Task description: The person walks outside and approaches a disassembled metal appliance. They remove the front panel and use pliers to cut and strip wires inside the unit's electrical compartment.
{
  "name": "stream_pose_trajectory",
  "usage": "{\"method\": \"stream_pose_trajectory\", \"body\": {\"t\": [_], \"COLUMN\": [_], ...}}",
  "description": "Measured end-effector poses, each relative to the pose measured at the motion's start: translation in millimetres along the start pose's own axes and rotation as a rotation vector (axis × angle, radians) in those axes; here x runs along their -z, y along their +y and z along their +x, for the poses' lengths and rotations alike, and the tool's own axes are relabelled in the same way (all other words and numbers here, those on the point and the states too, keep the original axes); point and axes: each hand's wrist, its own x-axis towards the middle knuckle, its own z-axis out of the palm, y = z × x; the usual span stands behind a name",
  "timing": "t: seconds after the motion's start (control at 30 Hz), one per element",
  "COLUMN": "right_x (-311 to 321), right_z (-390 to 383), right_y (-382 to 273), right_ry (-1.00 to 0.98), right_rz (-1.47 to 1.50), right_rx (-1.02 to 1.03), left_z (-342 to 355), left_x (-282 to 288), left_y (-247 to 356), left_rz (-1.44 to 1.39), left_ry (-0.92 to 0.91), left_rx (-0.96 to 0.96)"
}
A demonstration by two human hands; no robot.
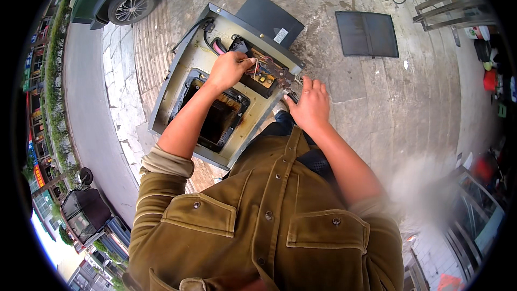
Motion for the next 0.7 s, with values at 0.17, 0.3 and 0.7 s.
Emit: {"method": "stream_pose_trajectory", "body": {"t": [0.17, 0.3, 0.7], "right_x": [-7.4, -14.1, -17.5], "right_z": [2.4, 3.1, 6.3], "right_y": [-6.9, -10.6, -35.0], "right_ry": [-0.025, 0.025, -0.118], "right_rz": [-0.023, -0.036, -0.120], "right_rx": [0.050, 0.091, 0.028], "left_z": [-2.8, 1.7, -27.3], "left_x": [-2.7, -0.2, -22.0], "left_y": [-8.9, -14.6, -14.1], "left_rz": [-0.190, -0.645, -1.333], "left_ry": [-0.007, -0.175, -0.213], "left_rx": [-0.028, 0.127, 0.250]}}
